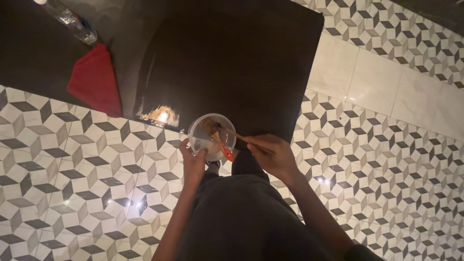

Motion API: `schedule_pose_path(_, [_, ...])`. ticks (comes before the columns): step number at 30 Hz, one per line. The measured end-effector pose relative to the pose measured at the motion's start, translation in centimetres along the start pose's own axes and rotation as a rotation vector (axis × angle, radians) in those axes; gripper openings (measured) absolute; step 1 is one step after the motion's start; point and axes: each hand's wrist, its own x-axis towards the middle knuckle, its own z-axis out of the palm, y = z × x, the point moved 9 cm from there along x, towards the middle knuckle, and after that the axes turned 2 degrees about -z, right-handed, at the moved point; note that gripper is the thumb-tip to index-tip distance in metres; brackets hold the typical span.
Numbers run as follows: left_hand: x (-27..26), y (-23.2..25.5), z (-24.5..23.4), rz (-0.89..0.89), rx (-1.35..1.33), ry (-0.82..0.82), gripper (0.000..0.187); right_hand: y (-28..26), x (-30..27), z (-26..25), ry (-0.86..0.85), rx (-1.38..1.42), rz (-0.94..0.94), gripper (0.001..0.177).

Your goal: The person cleans a dark tabletop using a wooden stick to scrape a small area, then sprays a cleaning solution and wipes the surface with a red cloth. The person moves the container and spray bottle aside to access the work area and continues wiping the table until the end of the clip.

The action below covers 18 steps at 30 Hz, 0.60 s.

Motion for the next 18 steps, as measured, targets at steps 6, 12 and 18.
schedule_pose_path(6, [0.5,-1.0,-1.0,0.031,-0.002,0.011,0.078,1.1,-1.1,0.1,0.012,0.22,0.086,0.022])
schedule_pose_path(12, [1.4,-2.0,-1.4,0.016,-0.051,0.02,0.076,1.1,-2.2,-0.7,0.023,0.283,0.026,0.022])
schedule_pose_path(18, [1.9,-2.7,-1.4,0.057,-0.094,0.012,0.076,6.5,-2.9,-0.1,-0.009,0.294,0.334,0.028])
